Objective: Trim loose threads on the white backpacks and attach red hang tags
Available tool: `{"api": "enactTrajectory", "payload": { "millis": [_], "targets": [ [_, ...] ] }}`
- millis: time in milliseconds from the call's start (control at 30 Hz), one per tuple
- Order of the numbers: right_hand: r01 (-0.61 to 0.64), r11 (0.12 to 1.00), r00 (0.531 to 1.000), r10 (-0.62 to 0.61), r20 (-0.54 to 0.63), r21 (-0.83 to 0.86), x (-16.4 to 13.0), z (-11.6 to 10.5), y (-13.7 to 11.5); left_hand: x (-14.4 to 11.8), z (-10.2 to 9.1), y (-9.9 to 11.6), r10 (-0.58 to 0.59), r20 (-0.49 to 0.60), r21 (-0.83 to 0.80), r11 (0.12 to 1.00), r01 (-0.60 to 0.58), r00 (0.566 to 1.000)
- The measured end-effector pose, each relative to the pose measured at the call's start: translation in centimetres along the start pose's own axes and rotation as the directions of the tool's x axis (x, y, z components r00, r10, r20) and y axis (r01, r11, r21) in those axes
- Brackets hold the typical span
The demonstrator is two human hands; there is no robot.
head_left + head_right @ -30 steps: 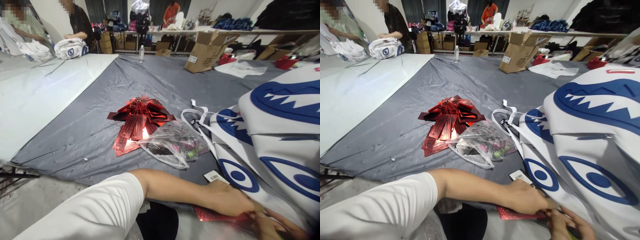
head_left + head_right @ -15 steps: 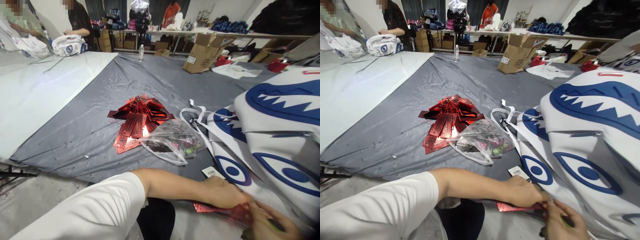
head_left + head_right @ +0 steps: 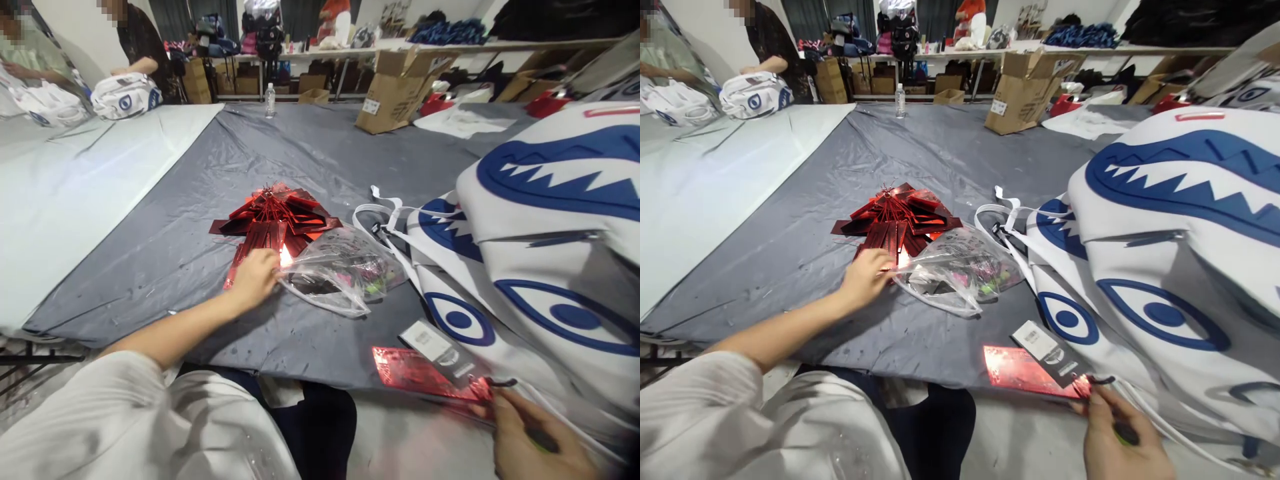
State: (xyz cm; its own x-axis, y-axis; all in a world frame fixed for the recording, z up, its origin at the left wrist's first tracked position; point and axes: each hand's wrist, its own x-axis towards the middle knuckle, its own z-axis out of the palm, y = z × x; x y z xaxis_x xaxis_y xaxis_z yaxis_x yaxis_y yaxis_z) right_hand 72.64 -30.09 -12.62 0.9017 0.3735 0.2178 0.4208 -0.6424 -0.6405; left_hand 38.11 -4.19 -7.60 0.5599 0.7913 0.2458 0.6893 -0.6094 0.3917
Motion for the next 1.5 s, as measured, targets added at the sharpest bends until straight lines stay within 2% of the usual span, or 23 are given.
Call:
{"api": "enactTrajectory", "payload": {
  "millis": [67,133,233,333,367,433,500,567,633,700,767,867,900,967,1033,1067,1133,1200,1233,1300,1367,1433,1500],
  "targets": [
    [-0.027,0.997,0.998,0.031,-0.046,0.066,-0.4,0.5,-0.6,-1.1,-0.5,-4.0,-0.169,0.019,0.107,0.98,0.166,0.985],
    [-0.008,0.996,0.997,0.014,-0.075,0.085,-0.7,0.8,-1.9,-1.6,-0.2,-6.2,-0.266,0.075,0.163,0.954,0.251,0.961],
    [0.072,0.996,0.993,-0.066,-0.095,0.056,-1.3,0.4,-3.8,-1.7,-0.5,-7.0,-0.31,0.145,0.156,0.945,0.288,0.94],
    [0.164,0.986,0.976,-0.162,-0.148,0.002,-2.0,-0.5,-4.6,-2.5,-3.0,-6.9,-0.318,0.168,0.127,0.946,0.299,0.933],
    [0.181,0.983,0.969,-0.18,-0.168,-0.007,-2.2,-0.7,-4.5,-2.9,-4.2,-7.0,-0.323,0.177,0.073,0.946,0.315,0.93],
    [0.185,0.983,0.966,-0.181,-0.184,0.001,-2.4,-0.7,-3.9,-3.9,-6.5,-7.3,-0.346,0.223,-0.177,0.905,0.387,0.911],
    [0.194,0.98,0.968,-0.185,-0.169,0.039,-2.4,0.1,-3.4,-4.5,-8.0,-7.5,-0.369,0.281,-0.51,0.725,0.464,0.886],
    [0.241,0.966,0.962,-0.225,-0.157,0.09,-2.4,1.1,-3.5,-4.4,-8.7,-7.2,-0.367,0.33,-0.713,0.507,0.484,0.87],
    [0.32,0.935,0.943,-0.298,-0.151,0.155,-2.7,1.9,-4.4,-3.9,-8.5,-5.9,-0.321,0.373,-0.79,0.383,0.48,0.871],
    [0.387,0.887,0.922,-0.368,-0.121,0.25,-3.6,1.8,-5.8,-3.4,-7.8,-3.9,-0.23,0.434,-0.808,0.329,0.489,0.871],
    [0.418,0.836,0.904,-0.423,-0.07,0.356,-5.1,1.1,-7.4,-3.0,-6.7,-1.3,-0.133,0.508,-0.791,0.319,0.522,0.851],
    [0.471,0.806,0.868,-0.495,-0.029,0.359,-7.8,0.5,-9.7,-2.3,-4.3,2.4,0.008,0.614,-0.744,0.34,0.575,0.79],
    [0.505,0.784,0.843,-0.539,-0.01,0.361,-8.7,0.6,-10.4,-2.0,-3.4,3.6,0.059,0.633,-0.737,0.349,0.578,0.772],
    [0.563,0.681,0.751,-0.658,0.053,0.468,-10.0,0.9,-11.7,-1.4,-1.9,6.2,0.167,0.642,-0.746,0.359,0.56,0.748],
    [0.539,0.604,0.703,-0.706,0.081,0.588,-10.7,1.3,-12.5,-0.8,-0.9,8.6,0.265,0.631,-0.766,0.358,0.533,0.729],
    [0.503,0.591,0.715,-0.695,0.081,0.631,-10.8,1.4,-12.6,-0.5,-0.6,9.7,0.311,0.628,-0.773,0.355,0.526,0.713],
    [0.428,0.596,0.784,-0.619,0.049,0.679,-10.5,1.4,-12.5,-0.1,-0.2,11.5,0.39,0.617,-0.785,0.358,0.505,0.683],
    [0.351,0.593,0.845,-0.533,0.027,0.724,-9.9,1.4,-12.2,0.3,0.3,12.9,0.44,0.578,-0.81,0.411,0.417,0.687],
    [0.292,0.59,0.869,-0.492,0.048,0.753,-9.6,1.4,-11.9,0.5,0.5,13.5,0.454,0.53,-0.827,0.463,0.318,0.717],
    [0.11,0.582,0.904,-0.396,0.163,0.806,-8.9,1.2,-11.6,0.8,1.1,14.8,0.482,0.372,-0.819,0.573,0.036,0.793],
    [-0.056,0.566,0.899,-0.329,0.288,0.823,-8.0,0.7,-11.1,1.3,1.8,16.3,0.524,0.178,-0.752,0.618,-0.228,0.833],
    [-0.032,0.591,0.914,-0.31,0.263,0.806,-6.5,-0.4,-10.3,2.2,2.4,18.0,0.54,0.045,-0.729,0.593,-0.342,0.841],
    [0.112,0.674,0.958,-0.269,0.101,0.73,-4.0,-1.8,-9.1,3.6,3.1,19.8,0.506,0.018,-0.785,0.541,-0.301,0.862]
  ]
}}
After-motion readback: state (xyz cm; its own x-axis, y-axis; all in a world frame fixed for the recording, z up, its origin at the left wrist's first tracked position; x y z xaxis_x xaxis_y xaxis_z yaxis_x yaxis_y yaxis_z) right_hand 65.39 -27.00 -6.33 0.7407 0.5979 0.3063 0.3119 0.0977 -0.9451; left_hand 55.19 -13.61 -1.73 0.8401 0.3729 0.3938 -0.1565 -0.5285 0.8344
